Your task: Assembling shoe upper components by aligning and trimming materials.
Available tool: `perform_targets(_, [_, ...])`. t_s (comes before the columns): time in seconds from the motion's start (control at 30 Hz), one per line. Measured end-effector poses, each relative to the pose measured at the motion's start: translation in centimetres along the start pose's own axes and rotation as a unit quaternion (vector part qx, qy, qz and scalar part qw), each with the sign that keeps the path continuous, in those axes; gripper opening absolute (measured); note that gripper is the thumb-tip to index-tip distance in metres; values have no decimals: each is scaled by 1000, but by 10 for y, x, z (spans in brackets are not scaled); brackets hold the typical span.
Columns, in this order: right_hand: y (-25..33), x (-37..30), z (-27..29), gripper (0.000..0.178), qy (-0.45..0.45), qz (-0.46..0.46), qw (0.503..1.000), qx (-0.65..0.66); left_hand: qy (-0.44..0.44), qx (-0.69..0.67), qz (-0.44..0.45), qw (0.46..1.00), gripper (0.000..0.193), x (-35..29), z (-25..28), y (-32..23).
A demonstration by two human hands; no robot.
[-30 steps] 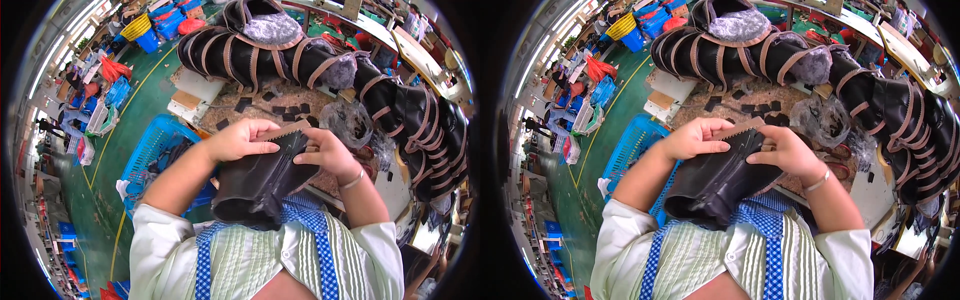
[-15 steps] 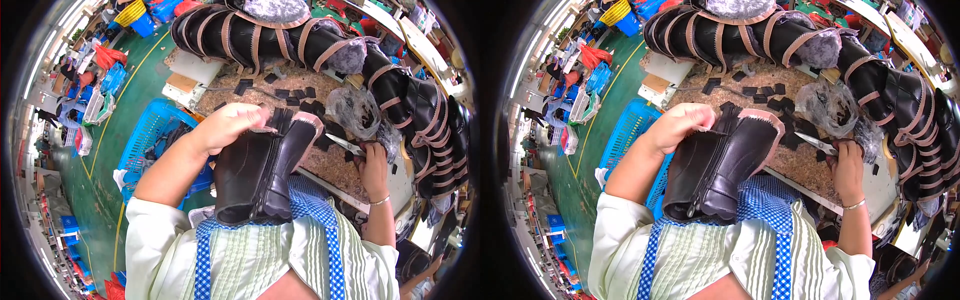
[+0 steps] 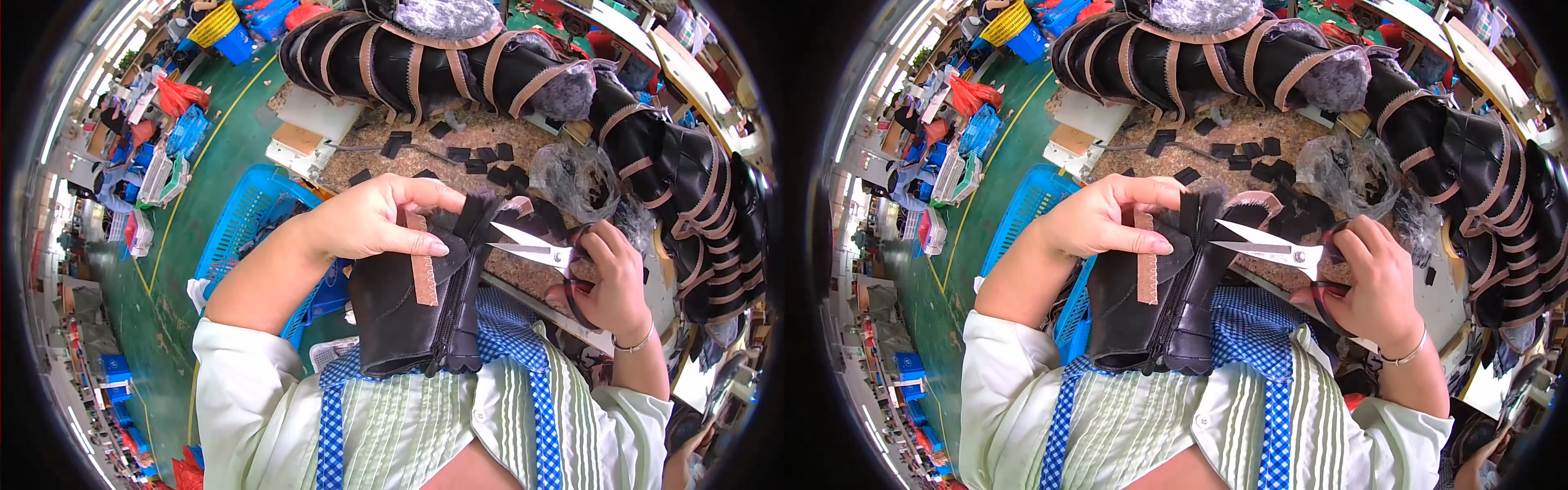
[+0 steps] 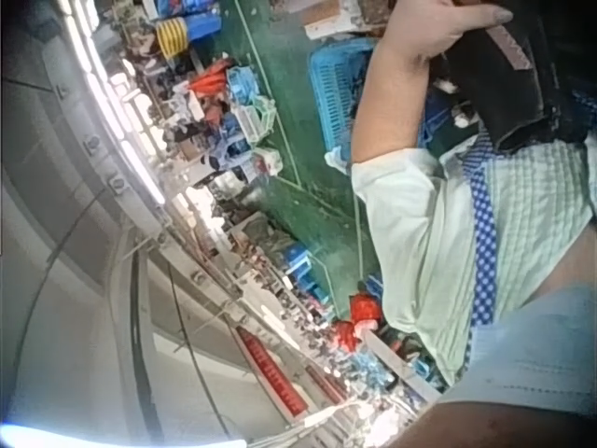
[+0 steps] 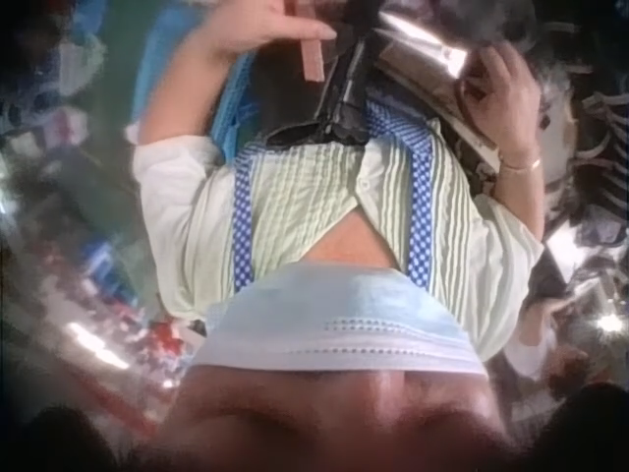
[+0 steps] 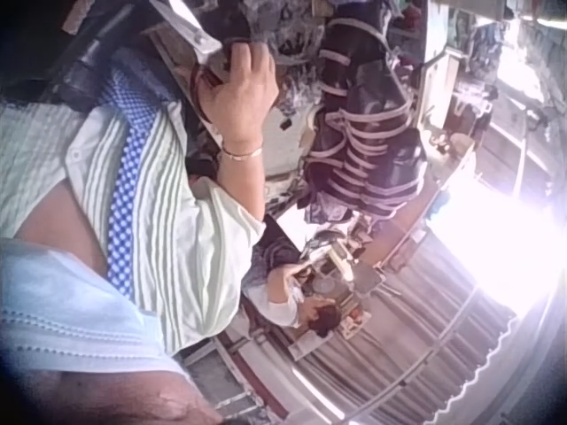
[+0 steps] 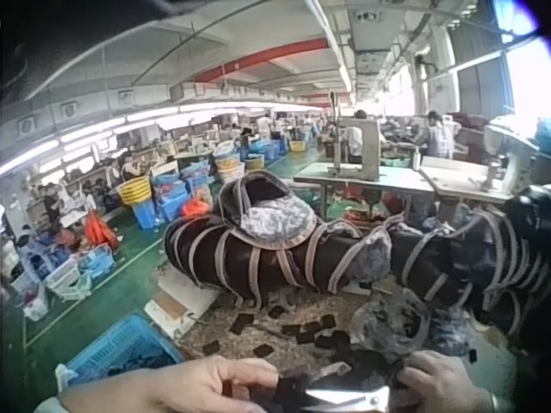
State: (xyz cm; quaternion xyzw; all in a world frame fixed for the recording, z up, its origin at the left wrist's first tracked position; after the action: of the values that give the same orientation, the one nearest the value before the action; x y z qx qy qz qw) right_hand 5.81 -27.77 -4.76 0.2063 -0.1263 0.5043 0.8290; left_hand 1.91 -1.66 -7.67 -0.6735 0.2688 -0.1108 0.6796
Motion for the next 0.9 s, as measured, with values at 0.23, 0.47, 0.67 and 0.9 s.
perform_targets(0.23, [-13,13,-20,58,117,7,975,189,-14,159,-84,984,42,3,-16,-26])
perform_targets(0.47, [-16,7,-37,48,126,72,953,267,-49,204,-63,976,88,3,-19,-29])
perform_targets(0.67, [-60,-29,-61,38,127,-300,924,200,-72,122,-14,990,100,-4,-6,-13])
perform_targets(0.9, [-75,-22,-52,29,-51,-130,989,48,-78,200,-38,976,95,-2,-16,-30])
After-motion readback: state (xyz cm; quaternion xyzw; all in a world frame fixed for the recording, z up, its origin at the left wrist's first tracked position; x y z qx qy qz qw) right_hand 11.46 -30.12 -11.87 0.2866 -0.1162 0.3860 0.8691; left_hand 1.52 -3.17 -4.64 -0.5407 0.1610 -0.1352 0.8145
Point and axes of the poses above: each hand's wrist, its own x-axis towards the middle knuckle, its own z-axis out of the back of the hand, y = z × x, the point moved 5 cm from there along x, towards the middle knuckle, and after that the axes turned 8 degrees about z, right-handed, at the moved point
